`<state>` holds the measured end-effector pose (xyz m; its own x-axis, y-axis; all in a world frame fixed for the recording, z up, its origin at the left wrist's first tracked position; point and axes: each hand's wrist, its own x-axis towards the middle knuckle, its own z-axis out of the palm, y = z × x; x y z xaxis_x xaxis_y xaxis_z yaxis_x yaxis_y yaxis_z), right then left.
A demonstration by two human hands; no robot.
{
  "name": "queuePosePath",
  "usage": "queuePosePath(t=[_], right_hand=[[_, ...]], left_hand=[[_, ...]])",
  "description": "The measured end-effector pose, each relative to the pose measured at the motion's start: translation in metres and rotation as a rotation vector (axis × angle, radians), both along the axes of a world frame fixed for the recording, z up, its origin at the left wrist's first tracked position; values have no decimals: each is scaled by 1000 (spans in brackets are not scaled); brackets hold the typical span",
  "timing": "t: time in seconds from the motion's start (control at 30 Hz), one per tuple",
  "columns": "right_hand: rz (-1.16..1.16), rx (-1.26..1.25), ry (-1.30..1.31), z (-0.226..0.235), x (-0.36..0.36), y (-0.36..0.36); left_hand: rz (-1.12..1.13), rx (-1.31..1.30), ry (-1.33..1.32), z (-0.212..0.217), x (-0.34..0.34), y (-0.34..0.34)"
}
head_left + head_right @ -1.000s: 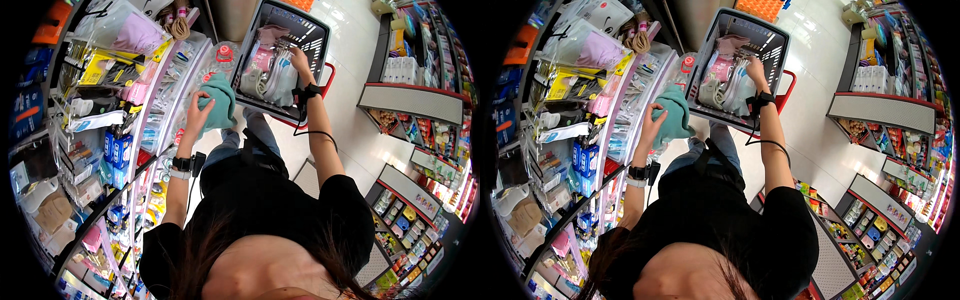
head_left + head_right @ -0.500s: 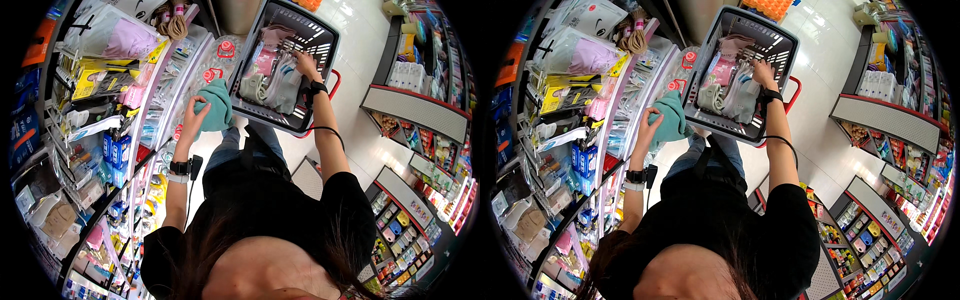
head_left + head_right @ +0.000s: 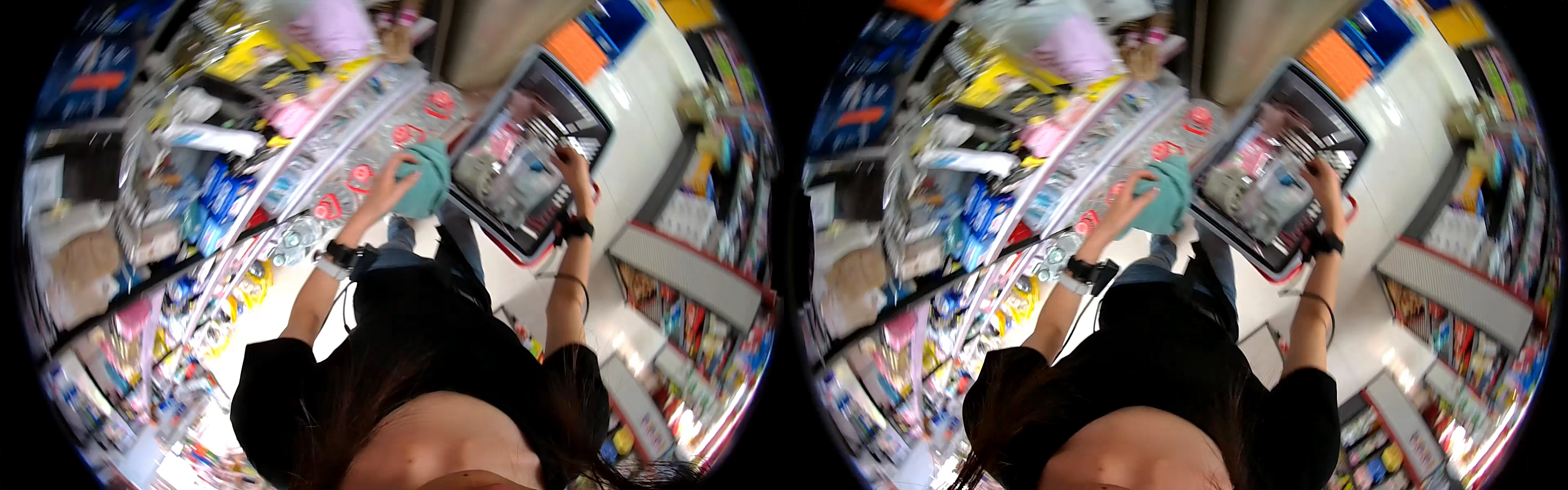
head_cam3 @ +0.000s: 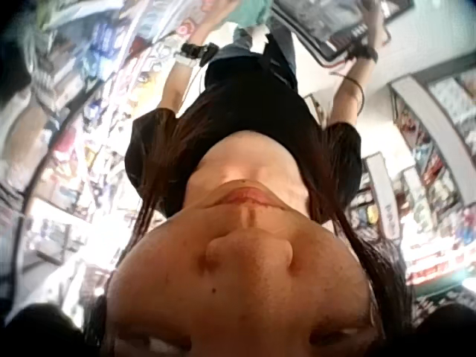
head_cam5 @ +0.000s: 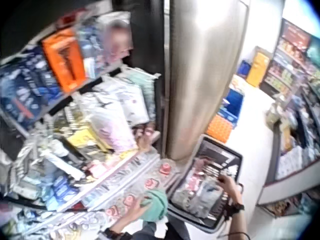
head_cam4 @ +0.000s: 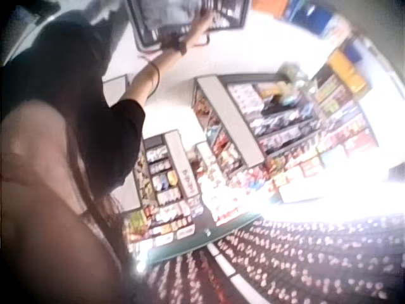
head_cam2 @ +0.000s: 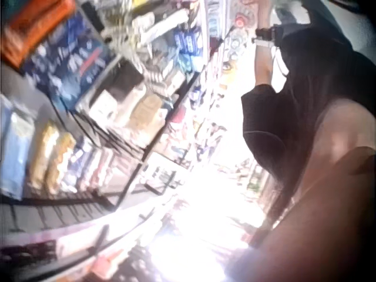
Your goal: The person picks up several packaged pairs of socks and a towel from store shelves, places them into a shopping basket, and continues picking up additional items including bottles and more socks to place them in the basket.
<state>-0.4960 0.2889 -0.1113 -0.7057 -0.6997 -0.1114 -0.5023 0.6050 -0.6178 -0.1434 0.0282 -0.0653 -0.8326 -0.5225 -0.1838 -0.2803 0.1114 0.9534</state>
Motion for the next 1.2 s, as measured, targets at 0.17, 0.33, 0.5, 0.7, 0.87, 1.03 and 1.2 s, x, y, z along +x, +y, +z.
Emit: queuePosePath(t=[0.17, 0.33, 0.5, 0.7, 0.87, 1.03, 1.2], right_hand=[[-45, -95, 294, 77, 57, -25], [54, -340, 515, 197, 123, -54], [248, -440, 363, 257, 191, -93], [685, -507, 173, 270, 249, -160], [933, -492, -63, 252, 292, -206], [823, -485, -383, 214, 346, -248], [711, -753, -579, 166, 329, -275]], left_hand=[[-80, -41, -70, 37, 12, -3], [3, -10, 67, 32, 39, -11], [131, 49, 138, 49, 66, -20], [506, -196, 260, 62, 107, -42], [558, -412, 322, 85, 147, -45], [409, -436, 307, 92, 161, -30], [574, 32, 373, 89, 174, -33]])
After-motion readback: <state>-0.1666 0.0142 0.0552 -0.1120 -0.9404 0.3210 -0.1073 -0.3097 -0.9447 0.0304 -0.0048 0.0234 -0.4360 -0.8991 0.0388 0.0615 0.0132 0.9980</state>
